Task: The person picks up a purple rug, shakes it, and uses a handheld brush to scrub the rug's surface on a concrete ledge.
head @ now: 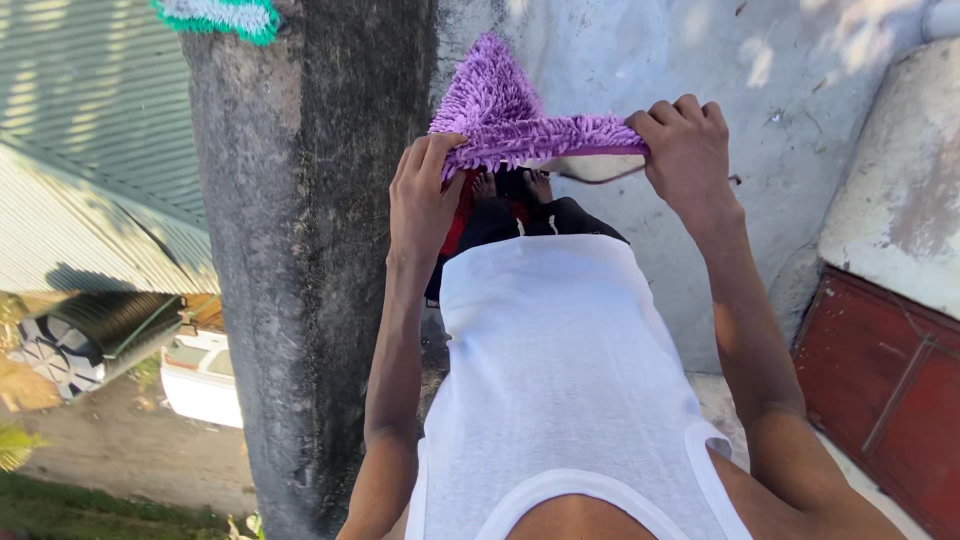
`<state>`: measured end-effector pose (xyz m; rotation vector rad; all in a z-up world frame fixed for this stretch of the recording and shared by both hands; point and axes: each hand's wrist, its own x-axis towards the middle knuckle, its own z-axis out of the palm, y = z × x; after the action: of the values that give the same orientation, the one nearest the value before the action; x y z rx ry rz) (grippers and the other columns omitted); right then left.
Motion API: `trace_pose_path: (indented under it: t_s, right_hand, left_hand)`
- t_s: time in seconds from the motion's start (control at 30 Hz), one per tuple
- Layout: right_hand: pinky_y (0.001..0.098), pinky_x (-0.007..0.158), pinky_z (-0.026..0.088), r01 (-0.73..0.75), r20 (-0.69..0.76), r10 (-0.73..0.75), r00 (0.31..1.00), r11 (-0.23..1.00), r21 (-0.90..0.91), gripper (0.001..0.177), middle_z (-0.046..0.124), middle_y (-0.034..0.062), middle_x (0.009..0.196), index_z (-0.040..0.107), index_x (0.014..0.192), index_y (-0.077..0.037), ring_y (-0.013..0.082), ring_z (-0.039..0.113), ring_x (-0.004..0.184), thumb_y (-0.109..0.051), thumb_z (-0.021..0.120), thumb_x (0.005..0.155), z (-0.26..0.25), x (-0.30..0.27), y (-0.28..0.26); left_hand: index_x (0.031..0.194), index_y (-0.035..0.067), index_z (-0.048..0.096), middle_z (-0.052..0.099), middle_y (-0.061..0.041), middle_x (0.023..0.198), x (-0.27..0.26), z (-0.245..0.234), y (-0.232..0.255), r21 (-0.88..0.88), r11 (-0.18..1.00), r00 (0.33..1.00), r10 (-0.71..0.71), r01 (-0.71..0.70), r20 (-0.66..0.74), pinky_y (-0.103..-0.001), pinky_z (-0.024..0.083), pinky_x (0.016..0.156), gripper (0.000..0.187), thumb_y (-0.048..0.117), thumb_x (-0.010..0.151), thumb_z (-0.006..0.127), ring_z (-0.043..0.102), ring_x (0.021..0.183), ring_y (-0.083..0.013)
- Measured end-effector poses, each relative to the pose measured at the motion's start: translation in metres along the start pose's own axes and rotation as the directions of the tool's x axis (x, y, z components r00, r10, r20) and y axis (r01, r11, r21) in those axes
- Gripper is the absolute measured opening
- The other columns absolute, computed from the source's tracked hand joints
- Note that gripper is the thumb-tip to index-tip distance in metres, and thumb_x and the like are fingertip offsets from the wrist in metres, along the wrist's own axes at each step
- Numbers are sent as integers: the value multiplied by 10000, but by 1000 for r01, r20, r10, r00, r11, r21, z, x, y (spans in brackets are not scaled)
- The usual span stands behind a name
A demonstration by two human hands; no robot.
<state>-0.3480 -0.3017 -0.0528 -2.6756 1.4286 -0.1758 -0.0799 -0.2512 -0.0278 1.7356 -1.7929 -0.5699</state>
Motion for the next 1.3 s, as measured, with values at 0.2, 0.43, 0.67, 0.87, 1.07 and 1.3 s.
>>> trace_pose_path:
  t_s: [0.2, 0.43, 0.67, 0.87, 1.07, 1.3]
  right_hand:
    - [385, 620, 446, -388, 126, 367, 922, 857, 340, 195, 586, 88, 919, 599, 941, -89, 304, 562, 756, -3, 565, 768, 47, -27, 10]
    - [379, 615, 455, -484, 357, 358, 863, 789, 377, 273, 607, 116, 774, 604, 997, -138, 300, 587, 706, -12, 550, 761, 64, -6, 21]
    - [293, 576, 447, -130, -37, 141, 989, 967, 217, 256, 636, 65, 862, 628, 1059, -110, 176, 562, 633, 17, 512, 869, -4, 53, 75]
    - [361, 686, 519, -392, -506, 618, 601, 780, 488, 136, 643, 112, 846, 606, 890, -23, 240, 604, 712, -87, 488, 914, -61, -39, 52]
    - [459, 959, 421, -147, -423, 331, 844, 900, 411, 435, 546, 191, 1114, 545, 1079, -48, 392, 492, 1110, -5, 410, 668, 106, -6, 38]
    - [376, 739, 473, -209, 779, -151, 609, 917, 340, 285, 639, 93, 903, 635, 984, -168, 285, 589, 857, -130, 542, 717, 294, -62, 46]
  left_hand:
    - [1062, 53, 534, 564, -90, 944, 16, 13, -36, 131, 972, 965, 166, -195, 202, -355, 495, 743, 361, -120, 748, 496, 567, 875, -239]
    - [996, 71, 552, 622, -94, 777, 44, 25, -77, 356, 916, 917, 28, -183, 398, -363, 482, 547, 218, 6, 790, 523, 612, 673, -235]
    - [1061, 74, 564, 642, -102, 918, 113, -20, -33, -15, 975, 956, 221, -223, 193, -342, 527, 670, 211, 51, 859, 505, 649, 753, -217]
    - [1099, 161, 522, 474, -30, 1204, 77, -53, 29, 82, 826, 741, 540, -558, -399, -404, 403, 1039, 295, 105, 826, 620, 402, 1182, -278]
    - [1079, 59, 515, 541, -108, 1226, 45, 76, -77, -102, 945, 951, 307, -310, -41, -368, 452, 964, 326, -69, 789, 442, 430, 1221, -256]
    - [915, 112, 628, 608, -166, 869, -44, 201, -222, 41, 994, 494, 16, -105, 869, -430, 454, 700, 219, 115, 703, 574, 566, 799, -326]
